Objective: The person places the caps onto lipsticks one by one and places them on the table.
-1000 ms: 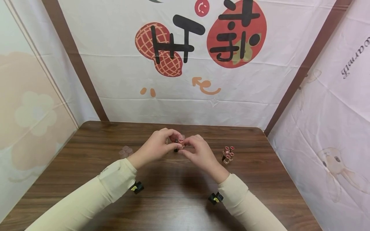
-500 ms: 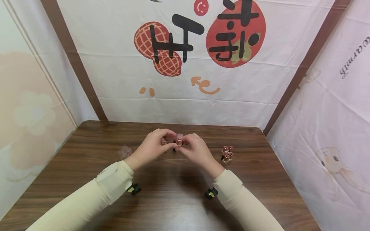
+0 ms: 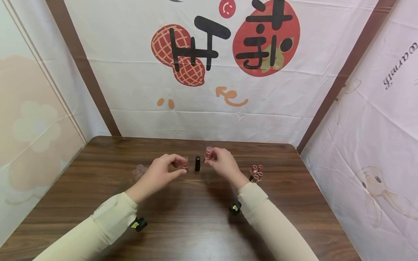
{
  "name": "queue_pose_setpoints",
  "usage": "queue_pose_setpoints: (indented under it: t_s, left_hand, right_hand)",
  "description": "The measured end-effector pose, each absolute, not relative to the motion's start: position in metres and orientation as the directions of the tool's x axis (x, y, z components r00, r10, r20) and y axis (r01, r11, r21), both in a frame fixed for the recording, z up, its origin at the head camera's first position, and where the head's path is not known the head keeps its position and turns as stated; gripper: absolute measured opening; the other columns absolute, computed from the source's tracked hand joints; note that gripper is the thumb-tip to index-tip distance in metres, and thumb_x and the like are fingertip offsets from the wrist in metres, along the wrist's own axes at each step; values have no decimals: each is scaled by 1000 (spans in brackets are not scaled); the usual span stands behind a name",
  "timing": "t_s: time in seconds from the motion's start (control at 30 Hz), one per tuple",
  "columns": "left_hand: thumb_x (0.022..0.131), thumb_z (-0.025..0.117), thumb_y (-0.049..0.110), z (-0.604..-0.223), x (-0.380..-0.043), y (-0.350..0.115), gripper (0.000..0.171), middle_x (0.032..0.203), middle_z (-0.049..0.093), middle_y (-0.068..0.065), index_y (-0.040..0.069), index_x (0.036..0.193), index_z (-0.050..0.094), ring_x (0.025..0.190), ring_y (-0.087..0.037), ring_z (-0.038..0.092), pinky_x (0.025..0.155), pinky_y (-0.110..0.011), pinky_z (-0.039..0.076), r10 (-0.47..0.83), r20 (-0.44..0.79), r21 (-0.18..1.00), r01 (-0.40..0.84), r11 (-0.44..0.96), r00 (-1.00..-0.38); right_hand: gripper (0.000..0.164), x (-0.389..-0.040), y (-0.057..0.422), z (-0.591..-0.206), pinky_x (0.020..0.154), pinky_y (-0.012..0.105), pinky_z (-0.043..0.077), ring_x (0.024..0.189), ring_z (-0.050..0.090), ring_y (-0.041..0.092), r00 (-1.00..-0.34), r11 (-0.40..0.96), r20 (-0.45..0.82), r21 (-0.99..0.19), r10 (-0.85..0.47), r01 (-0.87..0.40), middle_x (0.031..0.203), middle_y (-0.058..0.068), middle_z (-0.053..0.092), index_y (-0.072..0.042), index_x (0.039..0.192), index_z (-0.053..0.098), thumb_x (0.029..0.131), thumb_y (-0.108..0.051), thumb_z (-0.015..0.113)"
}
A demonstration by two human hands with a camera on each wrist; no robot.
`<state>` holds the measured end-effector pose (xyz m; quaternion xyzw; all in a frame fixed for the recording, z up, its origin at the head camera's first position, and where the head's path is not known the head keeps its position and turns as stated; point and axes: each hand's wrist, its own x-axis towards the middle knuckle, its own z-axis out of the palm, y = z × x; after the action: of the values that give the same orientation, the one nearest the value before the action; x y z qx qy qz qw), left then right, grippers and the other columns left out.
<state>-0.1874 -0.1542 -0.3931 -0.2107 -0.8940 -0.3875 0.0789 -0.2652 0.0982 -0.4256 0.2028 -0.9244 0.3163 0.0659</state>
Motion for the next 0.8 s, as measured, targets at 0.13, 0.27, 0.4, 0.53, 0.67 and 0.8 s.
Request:
queue_pose_setpoints:
  t_s: [0.13,0.27,0.4,0.53,0.67,0.8]
  left_hand:
    - [91,80,25,-389,-180,-161,24,108,72,6,20,113,73,99,-16,62,83,-39,49,292,332,643,442,626,-897]
    - [92,79,24,-385,-173,-167,24,106,70,3,19,114,72,99,-16,61,81,-38,48,268,354,619,439,651,-896]
    - [92,80,23,-385,-170,-173,23,105,70,2,19,113,72,96,-14,60,77,-36,48,237,362,604,420,677,-902]
    - [91,80,23,-387,-168,-177,23,103,70,4,19,113,72,90,-13,57,72,-29,45,208,365,607,402,686,-907]
    - [92,80,23,-391,-167,-179,23,103,70,3,18,113,73,88,-13,55,71,-26,43,192,376,628,402,667,-906]
    - [92,79,23,-393,-167,-181,23,103,70,2,17,113,72,85,-14,53,69,-26,43,171,383,641,395,658,-908]
  right_hand:
    - [14,-276,96,-438,75,35,53,83,63,14,-930,745,186,-559,-316,-365,89,-5,70,-18,94,68,92,-25,80]
    - [13,-283,95,-448,77,36,53,84,65,14,-941,761,148,-556,-305,-334,89,-4,71,-18,92,68,91,-24,80]
    - [12,-286,93,-455,77,37,53,83,65,15,-948,761,110,-572,-298,-306,90,-3,71,-17,92,69,91,-22,79]
    - [10,-286,92,-460,75,35,52,80,63,15,-955,762,72,-587,-289,-275,91,-2,71,-17,92,69,92,-20,79]
    - [10,-286,91,-464,75,35,52,80,61,15,-960,770,53,-585,-277,-254,93,-2,71,-18,91,69,93,-21,78]
    - [10,-287,90,-467,78,38,53,81,61,16,-961,773,49,-584,-273,-249,95,0,70,-17,93,70,93,-22,78]
